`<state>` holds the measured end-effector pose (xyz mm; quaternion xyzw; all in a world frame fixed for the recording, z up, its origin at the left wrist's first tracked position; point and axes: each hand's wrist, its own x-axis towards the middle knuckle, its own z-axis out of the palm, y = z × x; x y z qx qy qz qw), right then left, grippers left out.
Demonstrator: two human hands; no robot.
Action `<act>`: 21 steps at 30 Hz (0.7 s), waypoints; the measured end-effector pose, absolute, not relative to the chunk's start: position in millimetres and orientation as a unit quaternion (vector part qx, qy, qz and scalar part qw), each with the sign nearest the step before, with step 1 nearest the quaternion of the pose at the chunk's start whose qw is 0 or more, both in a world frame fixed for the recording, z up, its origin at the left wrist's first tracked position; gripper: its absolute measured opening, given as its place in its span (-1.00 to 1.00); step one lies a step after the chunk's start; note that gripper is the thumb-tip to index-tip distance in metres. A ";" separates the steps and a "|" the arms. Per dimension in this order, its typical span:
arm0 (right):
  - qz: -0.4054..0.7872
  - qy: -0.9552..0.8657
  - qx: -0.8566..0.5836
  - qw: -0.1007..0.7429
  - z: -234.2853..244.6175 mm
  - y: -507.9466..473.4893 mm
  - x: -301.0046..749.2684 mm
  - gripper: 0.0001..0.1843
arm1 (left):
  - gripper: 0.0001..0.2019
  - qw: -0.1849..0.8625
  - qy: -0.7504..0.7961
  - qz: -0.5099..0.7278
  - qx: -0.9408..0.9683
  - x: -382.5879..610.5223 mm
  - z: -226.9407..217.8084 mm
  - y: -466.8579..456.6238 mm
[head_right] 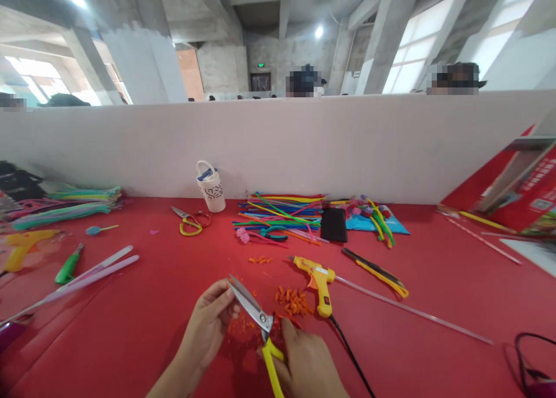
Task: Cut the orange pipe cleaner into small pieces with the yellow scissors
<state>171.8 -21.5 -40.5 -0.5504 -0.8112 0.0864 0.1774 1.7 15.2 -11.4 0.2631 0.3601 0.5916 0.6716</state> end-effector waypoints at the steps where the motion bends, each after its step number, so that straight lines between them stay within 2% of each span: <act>1: 0.081 -0.812 -0.549 0.180 -41.0 -21.3 171.9 -0.77 | -0.97 0.673 0.359 0.592 0.262 1.8 -11.5 15.3; 21: 0.055 -0.810 -0.555 0.183 -47.1 -19.6 178.1 -0.73 | -0.97 0.679 0.346 0.589 0.269 0.7 -11.7 15.5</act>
